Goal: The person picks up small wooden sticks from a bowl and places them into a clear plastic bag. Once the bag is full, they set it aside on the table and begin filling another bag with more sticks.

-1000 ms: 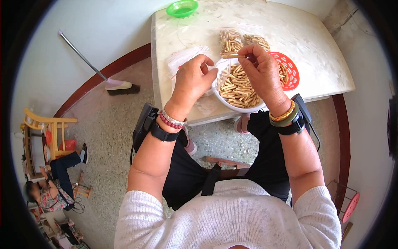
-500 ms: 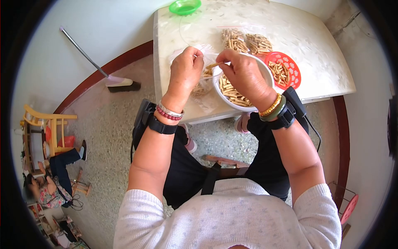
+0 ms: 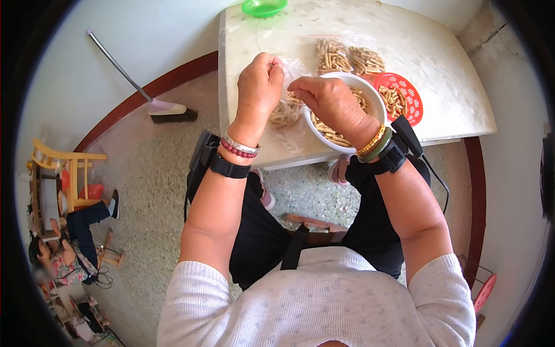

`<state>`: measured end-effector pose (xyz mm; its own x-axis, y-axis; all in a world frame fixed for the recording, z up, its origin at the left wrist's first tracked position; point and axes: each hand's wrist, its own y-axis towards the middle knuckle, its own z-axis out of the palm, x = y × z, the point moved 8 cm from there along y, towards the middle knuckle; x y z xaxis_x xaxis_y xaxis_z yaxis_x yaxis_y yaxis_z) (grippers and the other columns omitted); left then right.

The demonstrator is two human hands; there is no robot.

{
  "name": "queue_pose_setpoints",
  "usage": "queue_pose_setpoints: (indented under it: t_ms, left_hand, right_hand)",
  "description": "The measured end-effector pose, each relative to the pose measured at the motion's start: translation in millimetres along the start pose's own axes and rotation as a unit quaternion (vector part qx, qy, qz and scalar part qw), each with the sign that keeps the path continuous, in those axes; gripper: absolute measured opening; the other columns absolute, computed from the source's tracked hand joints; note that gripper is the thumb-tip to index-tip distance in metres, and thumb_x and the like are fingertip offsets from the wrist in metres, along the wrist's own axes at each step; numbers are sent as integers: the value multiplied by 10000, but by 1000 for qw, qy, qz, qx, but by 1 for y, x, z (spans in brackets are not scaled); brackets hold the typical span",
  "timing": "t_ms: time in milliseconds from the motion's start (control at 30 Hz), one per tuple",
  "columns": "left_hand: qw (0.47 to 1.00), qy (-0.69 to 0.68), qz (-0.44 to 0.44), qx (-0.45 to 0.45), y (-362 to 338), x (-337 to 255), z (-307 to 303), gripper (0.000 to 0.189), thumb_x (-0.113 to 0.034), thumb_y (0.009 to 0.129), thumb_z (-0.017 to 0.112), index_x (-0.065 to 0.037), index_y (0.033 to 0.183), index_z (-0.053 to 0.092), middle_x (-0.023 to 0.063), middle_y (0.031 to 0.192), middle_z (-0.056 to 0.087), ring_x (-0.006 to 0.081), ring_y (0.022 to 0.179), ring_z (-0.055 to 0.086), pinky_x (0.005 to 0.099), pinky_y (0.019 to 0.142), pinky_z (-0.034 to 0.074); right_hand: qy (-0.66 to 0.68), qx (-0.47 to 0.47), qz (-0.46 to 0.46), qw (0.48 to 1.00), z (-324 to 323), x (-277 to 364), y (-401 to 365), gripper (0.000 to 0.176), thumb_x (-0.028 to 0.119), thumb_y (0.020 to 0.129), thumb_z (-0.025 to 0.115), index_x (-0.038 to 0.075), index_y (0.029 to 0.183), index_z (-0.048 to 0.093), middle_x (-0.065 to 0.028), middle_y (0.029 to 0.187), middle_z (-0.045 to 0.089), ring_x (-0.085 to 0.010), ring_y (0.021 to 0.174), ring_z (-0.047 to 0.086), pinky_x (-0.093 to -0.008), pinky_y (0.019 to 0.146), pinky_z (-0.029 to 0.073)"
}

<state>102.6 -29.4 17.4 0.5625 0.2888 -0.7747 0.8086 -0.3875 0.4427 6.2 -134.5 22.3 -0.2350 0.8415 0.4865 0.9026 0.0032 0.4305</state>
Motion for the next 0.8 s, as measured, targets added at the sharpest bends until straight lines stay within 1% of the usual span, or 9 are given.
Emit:
queue_pose_setpoints:
  t_ms: [67,133,167,233,267,567,667,733,800]
  left_hand:
    - [1000,-10,0,-2,1,1,-2,98,-122,867,577,-31,864,614,147,683,651,314,629,637,397,628,500]
    - [999,35,16,12,2,-1,-2,96,-86,885,588,-3,924,614,83,671,646,94,587,567,264,556,452]
    - [999,35,15,12,2,-2,-3,96,-86,885,588,-3,924,614,83,671,646,94,587,567,264,556,452]
    - [999,40,1,6,1,-6,-8,92,-118,864,583,-36,888,616,133,680,658,295,630,646,378,626,504]
    - [999,40,0,8,1,-8,-10,92,-118,864,583,-36,888,616,133,680,658,295,630,646,378,626,504]
    - [996,9,-6,88,-10,-12,8,152,-110,846,631,-42,981,644,131,673,661,267,621,649,360,617,503]
    - [996,25,-2,81,-5,-9,4,168,-107,847,622,-41,1000,647,132,678,663,254,616,650,352,611,505]
    - [999,25,24,38,-1,-8,-4,193,-86,881,597,-21,1060,631,64,605,621,80,536,537,244,532,427]
    - [999,3,-7,36,2,-3,-7,194,-83,879,595,-20,1058,633,64,607,622,79,540,538,244,534,427]
  right_hand:
    - [21,-13,0,1000,-3,0,1,154,205,900,586,112,968,689,-158,771,671,-340,727,660,-417,659,532]
    - [32,-36,-8,999,-8,0,2,143,173,896,591,90,968,682,-167,790,671,-342,736,659,-412,664,532]
    - [42,-60,-17,997,-14,2,1,133,140,891,595,67,968,674,-175,809,671,-344,744,658,-406,668,532]
    - [69,-72,-15,995,-25,5,1,127,117,887,594,50,967,667,-181,820,669,-348,745,656,-402,667,530]
    - [95,-84,-13,992,-33,7,0,122,94,884,594,32,966,660,-186,832,668,-352,746,655,-398,666,527]
    - [80,-50,-2,996,-44,-11,-8,142,81,886,585,24,999,649,-190,841,672,-332,772,664,-381,697,525]
    - [116,-119,90,982,-61,-42,-13,146,105,881,596,30,992,655,-174,837,679,-317,779,672,-375,701,527]
    - [43,-128,128,982,-70,-66,-18,151,127,871,611,38,982,663,-156,840,687,-304,773,676,-373,699,529]
    - [7,-97,156,983,-70,-83,-23,129,126,860,615,41,937,673,-154,849,689,-316,781,674,-382,703,529]
